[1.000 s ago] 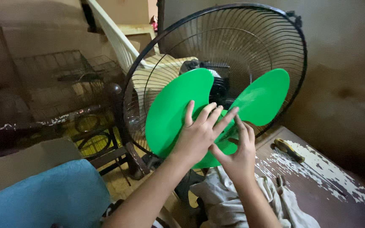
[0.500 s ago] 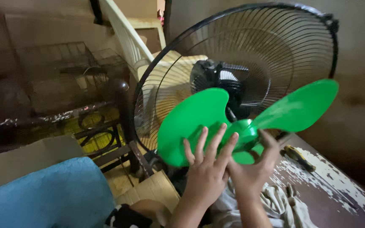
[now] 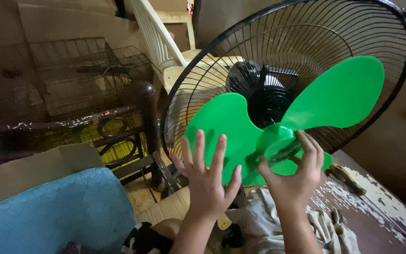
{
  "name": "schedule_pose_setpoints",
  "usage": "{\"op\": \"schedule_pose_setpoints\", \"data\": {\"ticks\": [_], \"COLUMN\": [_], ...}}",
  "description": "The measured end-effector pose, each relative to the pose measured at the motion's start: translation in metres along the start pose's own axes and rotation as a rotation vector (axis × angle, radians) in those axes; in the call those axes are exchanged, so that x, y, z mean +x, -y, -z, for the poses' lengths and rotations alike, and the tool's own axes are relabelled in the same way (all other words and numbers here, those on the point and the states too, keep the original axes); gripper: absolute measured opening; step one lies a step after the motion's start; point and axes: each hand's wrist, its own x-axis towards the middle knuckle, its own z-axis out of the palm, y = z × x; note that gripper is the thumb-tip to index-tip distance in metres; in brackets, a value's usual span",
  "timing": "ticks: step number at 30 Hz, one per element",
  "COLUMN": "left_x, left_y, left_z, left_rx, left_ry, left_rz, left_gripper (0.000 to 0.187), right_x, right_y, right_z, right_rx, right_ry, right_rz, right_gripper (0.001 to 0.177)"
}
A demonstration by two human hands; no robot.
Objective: The person cleans the fan cage with a cloth, then reassembles the fan by attaching the cage, inserting the green blades, and securing the hub nut. A toothbrush is used to clean the motor area during reassembly.
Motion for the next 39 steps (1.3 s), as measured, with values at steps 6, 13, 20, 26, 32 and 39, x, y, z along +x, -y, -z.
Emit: {"op": "schedule_pose_setpoints", "data": {"ticks": [6,13,20,26,32,39], "left_x": [-0.002,-0.007,0.003,0.004,0.008,0.008], "left_y": [0.007,0.009,0.025,0.019,0.02,0.021], "left_z": [-0.001,-0.004,-0.001,0.004,0.009,0.009], "left_rx": [-0.007,0.033,0.106,0.1,0.022,-0.006], "left_ry": [-0.101,-0.069,-0.167,-0.132,-0.141,-0.138], "left_rz": [-0.007,-0.008,0.04,0.029,0.023,0.022], "left_gripper": [0.071,0.073,0.081,0.082,0.083,0.083], "right_x": [-0.003,0.009,0.018,0.015,0.016,0.007], "right_y": [-0.002,-0.003,0.002,0.003,0.0,0.001], "right_z": [0.009,0.009,0.008,0.013,0.013,0.018], "right_rx": [0.001,-0.015,-0.036,-0.042,-0.049,-0.049], "right_ry": [-0.012,0.003,0.047,-0.015,0.033,0.026], "right_rz": [0.022,0.054,0.085,0.029,0.012,0.033], "right_gripper": [0.082,0.081,0.081,0.08,0.08,0.08]}}
